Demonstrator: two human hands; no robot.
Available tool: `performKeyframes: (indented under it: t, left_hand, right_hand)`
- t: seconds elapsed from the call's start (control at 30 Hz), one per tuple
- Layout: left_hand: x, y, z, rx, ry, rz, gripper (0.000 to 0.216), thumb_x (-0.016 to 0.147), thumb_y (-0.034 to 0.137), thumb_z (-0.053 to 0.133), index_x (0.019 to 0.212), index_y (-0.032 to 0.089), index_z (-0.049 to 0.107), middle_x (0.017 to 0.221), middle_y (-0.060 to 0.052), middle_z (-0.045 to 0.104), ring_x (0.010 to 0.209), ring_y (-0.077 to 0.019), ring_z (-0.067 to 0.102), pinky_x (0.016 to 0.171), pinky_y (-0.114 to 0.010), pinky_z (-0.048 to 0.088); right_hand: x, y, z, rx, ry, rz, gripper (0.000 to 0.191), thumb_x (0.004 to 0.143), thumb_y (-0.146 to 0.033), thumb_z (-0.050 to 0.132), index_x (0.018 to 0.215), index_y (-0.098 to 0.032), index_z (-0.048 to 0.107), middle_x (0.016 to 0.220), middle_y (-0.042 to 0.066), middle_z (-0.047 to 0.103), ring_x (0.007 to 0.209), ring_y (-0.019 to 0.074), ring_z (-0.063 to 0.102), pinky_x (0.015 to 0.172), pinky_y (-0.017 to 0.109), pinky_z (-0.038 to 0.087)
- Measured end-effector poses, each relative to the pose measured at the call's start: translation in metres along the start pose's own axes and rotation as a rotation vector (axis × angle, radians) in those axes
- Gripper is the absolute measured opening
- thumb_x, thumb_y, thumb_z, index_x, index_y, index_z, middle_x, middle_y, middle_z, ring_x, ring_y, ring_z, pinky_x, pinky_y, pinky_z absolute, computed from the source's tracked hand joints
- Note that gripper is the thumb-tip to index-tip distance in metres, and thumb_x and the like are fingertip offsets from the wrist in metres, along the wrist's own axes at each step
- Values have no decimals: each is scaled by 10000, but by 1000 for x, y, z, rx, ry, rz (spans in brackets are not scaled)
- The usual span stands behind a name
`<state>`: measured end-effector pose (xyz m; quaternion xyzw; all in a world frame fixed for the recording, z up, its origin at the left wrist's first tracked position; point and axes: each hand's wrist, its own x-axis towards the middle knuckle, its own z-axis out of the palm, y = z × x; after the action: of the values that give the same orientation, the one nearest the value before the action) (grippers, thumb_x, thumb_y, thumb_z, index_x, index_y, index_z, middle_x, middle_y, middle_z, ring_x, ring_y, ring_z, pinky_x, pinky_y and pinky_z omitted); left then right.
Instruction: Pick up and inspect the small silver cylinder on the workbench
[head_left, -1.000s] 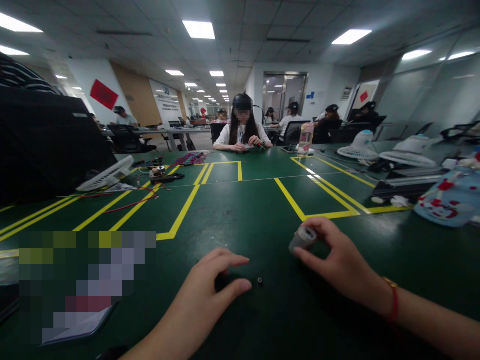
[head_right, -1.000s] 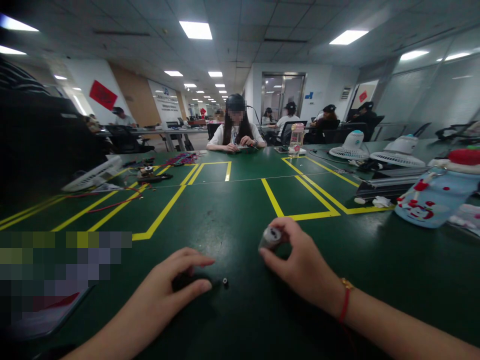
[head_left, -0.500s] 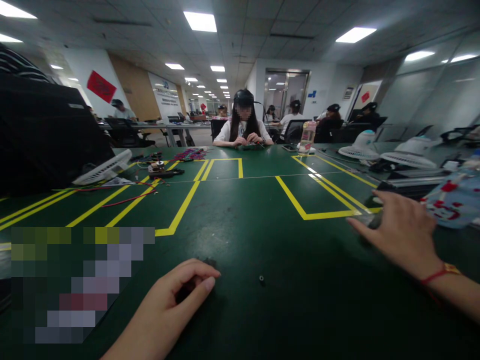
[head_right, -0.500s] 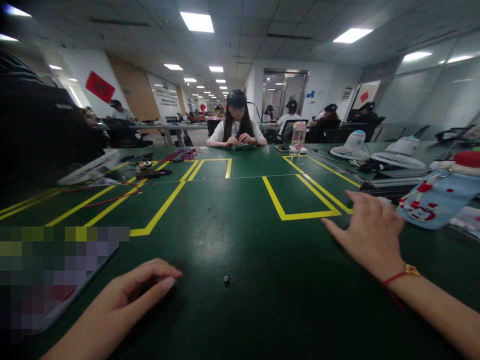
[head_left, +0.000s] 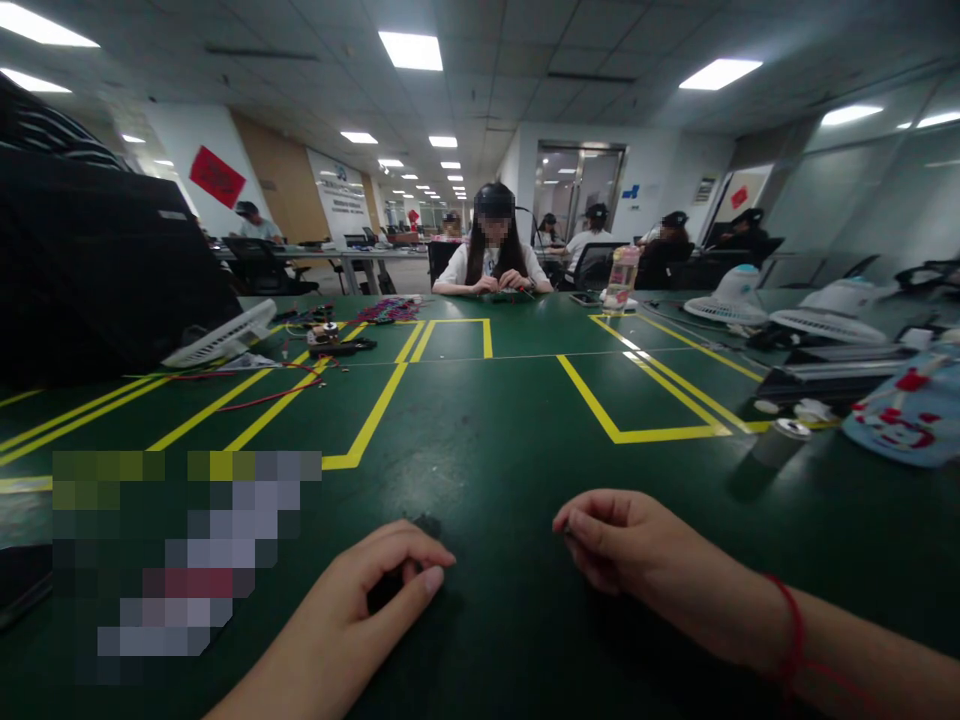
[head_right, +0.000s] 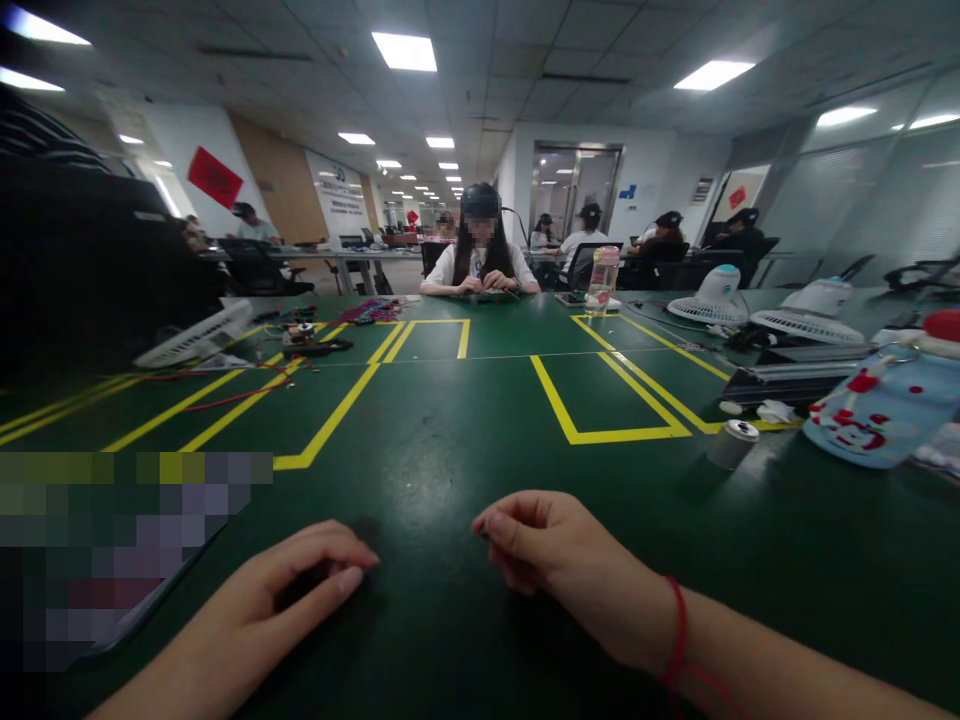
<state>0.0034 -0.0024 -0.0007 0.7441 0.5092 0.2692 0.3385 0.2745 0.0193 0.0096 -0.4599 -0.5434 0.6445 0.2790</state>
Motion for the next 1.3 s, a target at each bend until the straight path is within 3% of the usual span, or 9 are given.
performKeyframes:
  t: [0.07,0.13,0.2,0.3,0.4,0.57,0.7,1.0,1.3]
  left_hand:
    - [1,1,0,-2,-3,1,182,910,293,514,917,269,694,900,-11,660,819,-207,635,735,-293,499]
    - [0,2,-1,-4,-2,-5,184,912,295,511,914,270,693,900,-9,655,823,-206,634,734,-292,497]
    - [-1,3,-2,-10,-5,-13,186,916,297,507,914,268,691,898,-8,651,825,-204,632,735,-290,495]
    - [-2,4,-2,-16,-14,-8,183,916,292,508,915,258,687,881,-6,645,812,-198,629,729,-287,492]
    - [-1,5,0,-1,-23,-8,181,915,278,506,913,247,684,884,-7,644,807,-194,626,729,-290,487]
    - [1,6,1,11,-40,6,193,918,275,491,923,244,681,898,-10,642,798,-193,627,720,-295,489]
    - [1,6,0,5,-35,6,194,919,286,489,911,247,679,894,-7,641,800,-191,629,719,-286,491]
    - [-1,4,1,0,-28,5,189,914,287,497,911,247,682,891,-8,643,801,-192,631,719,-284,491]
    - [-1,5,0,8,-43,-1,197,916,296,492,909,250,683,896,-10,647,818,-199,631,739,-297,491]
  right_hand:
    - [-1,-2,-7,144,-23,45,421,780,-536,618,953,-155,570,688,-31,486,543,35,412,513,187,315]
    - [-1,-7,-20,38,49,-7,443,780,-556,605,959,-152,576,717,-10,516,578,52,455,534,197,351]
    - [-2,-15,-47,-326,262,-124,460,820,-582,530,995,-162,600,798,35,585,658,93,530,594,230,412]
    - [-13,-26,-112,-1155,779,-249,440,906,-528,376,1071,-200,619,1015,81,635,889,164,592,761,286,448]
    - [-34,-28,-184,-1403,1008,-129,398,894,-414,378,1049,-149,630,1125,145,605,1015,271,555,832,388,405]
    - [-61,-12,-258,-1434,1043,189,361,851,-395,431,928,-144,679,931,151,660,767,269,586,700,381,399]
    - [-64,-5,-273,-1430,1018,279,446,879,-455,418,1033,-130,681,993,178,666,797,253,593,708,355,398]
    - [-71,-16,-268,-1404,995,305,527,872,-504,445,1133,-108,675,1052,182,662,850,189,590,701,332,341]
    - [-66,-13,-260,-1373,995,259,485,850,-510,490,1062,-134,710,1013,166,675,824,204,580,718,326,361]
